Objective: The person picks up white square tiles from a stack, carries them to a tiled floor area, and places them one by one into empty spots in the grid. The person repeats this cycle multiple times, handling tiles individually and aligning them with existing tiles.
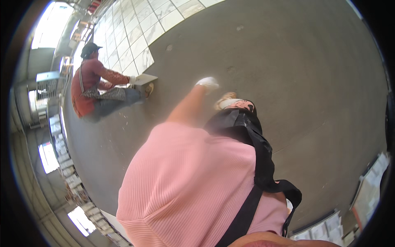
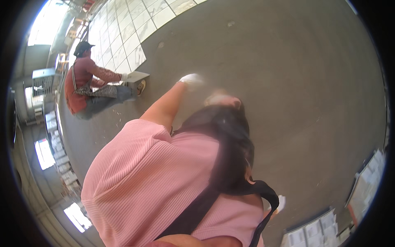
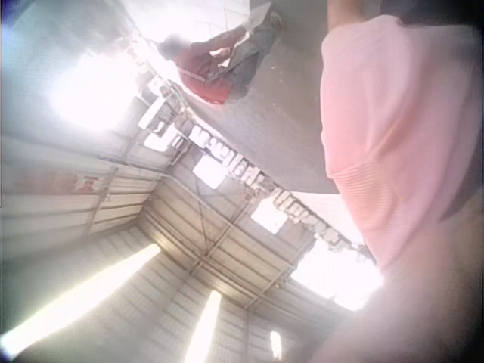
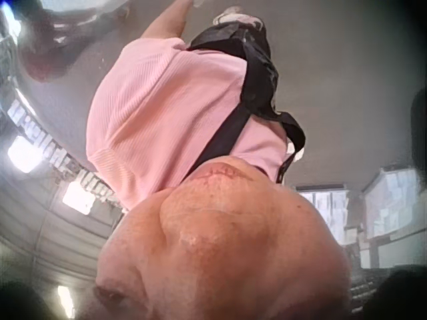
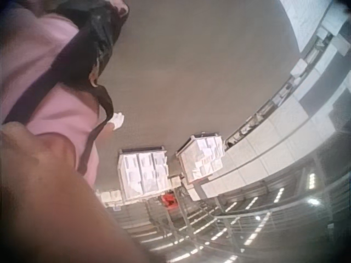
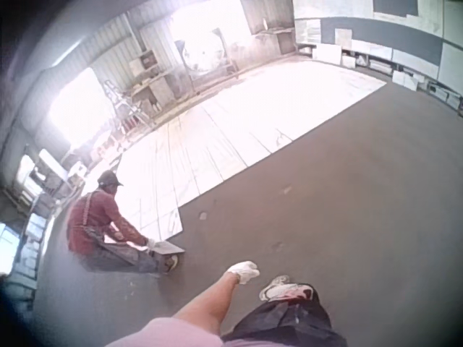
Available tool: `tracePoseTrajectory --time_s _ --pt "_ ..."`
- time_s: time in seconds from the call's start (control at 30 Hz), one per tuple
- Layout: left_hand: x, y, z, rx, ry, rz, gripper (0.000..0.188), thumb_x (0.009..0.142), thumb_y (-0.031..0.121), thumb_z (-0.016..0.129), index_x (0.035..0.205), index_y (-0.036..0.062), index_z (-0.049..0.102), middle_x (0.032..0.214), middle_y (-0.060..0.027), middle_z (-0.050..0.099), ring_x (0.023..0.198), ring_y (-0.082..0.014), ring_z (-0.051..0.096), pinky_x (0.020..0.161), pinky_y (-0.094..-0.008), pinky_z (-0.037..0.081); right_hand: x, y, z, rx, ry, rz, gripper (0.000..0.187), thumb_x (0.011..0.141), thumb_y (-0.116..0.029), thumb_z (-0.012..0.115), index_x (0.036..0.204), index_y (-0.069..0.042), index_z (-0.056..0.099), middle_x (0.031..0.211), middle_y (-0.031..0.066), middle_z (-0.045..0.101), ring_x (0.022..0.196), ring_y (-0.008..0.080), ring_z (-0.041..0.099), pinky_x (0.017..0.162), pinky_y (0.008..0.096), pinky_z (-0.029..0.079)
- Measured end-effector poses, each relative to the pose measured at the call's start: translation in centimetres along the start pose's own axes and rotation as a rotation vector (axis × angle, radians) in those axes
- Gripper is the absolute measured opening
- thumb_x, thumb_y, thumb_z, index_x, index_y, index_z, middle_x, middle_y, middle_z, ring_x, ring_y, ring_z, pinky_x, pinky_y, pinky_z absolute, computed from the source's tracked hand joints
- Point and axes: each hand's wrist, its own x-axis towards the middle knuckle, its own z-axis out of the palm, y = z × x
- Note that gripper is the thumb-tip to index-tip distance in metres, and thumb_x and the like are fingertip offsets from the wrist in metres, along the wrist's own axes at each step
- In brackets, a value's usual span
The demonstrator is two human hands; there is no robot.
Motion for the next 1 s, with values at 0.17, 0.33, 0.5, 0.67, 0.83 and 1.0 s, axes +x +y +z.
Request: tracePoseTrajectory --time_s 0.17,0.33,0.5,0.67,0.83,1.0 --pt "-6.3 -0.8 4.0 -0.181 0.105 -0.149 0.038 0.09 0.037 0.063 0.115 0.0098 0.074 0.11 -0.0148 0.074 0.099 -0.0342 0.07 0.087 -0.0451 0.055 3.2 -16.7 11.2 -0.335 -0.253 -0.381 0.049 0.099 -0.019 0.065 0.147 -0.022 0.053 0.113 -0.0041 0.066 0.091 0.0121 0.059 0.081 0.0335 0.051" --pt "-4.4 1.9 7.7 -0.323 -0.067 -0.231 0.041 0.091 0.038 0.064 0.12 0.0103 0.072 0.116 -0.016 0.073 0.109 -0.0324 0.069 0.093 -0.0452 0.053 0.6 -25.2 20.0 -0.711 -0.61 -0.534 0.053 0.1 -0.025 0.064 0.15 -0.014 0.049 0.121 -0.0005 0.062 0.096 0.011 0.06 0.08 0.0302 0.05" --pt "-0.7 11.6 4.8 -0.405 0.11 -0.233 0.04 0.092 0.038 0.064 0.12 0.0111 0.072 0.113 -0.0161 0.074 0.106 -0.033 0.07 0.09 -0.0454 0.055 3.0 -24.5 12.1 -0.553 -0.4 -0.457 0.051 0.1 -0.024 0.065 0.149 -0.018 0.051 0.112 -0.004 0.062 0.091 0.0079 0.056 0.078 0.0295 0.048" --pt "-1.2 23.2 -0.7 -0.549 0.183 0.02 0.056 0.087 0.04 0.068 0.135 0.0113 0.064 0.133 -0.0126 0.067 0.122 -0.0289 0.063 0.103 -0.0383 0.05 8.8 -14.2 5.1 -0.19 -0.176 -0.082 0.049 0.095 -0.018 0.067 0.143 -0.016 0.056 0.108 0.0026 0.065 0.087 0.0136 0.059 0.076 0.0303 0.05" --pt "-10.5 28.9 0.5 -0.648 0.377 0.117 0.055 0.089 0.042 0.066 0.138 0.0162 0.062 0.134 -0.0113 0.066 0.127 -0.0295 0.06 0.108 -0.0398 0.046 16.2 -6.0 10.3 -0.525 -0.571 -0.008 0.05 0.093 -0.013 0.067 0.142 -0.011 0.056 0.101 0.0058 0.065 0.082 0.0163 0.06 0.071 0.0317 0.051" --pt "-22.5 21.7 8.5 -0.341 0.064 -0.34 0.049 0.087 0.04 0.066 0.13 0.0156 0.067 0.131 -0.0135 0.067 0.122 -0.0331 0.063 0.103 -0.0442 0.049 19.4 -7.2 18.5 -0.642 -0.795 -0.142 0.051 0.091 -0.008 0.068 0.14 -0.007 0.056 0.095 0.0089 0.065 0.077 0.0191 0.062 0.066 0.0331 0.052"
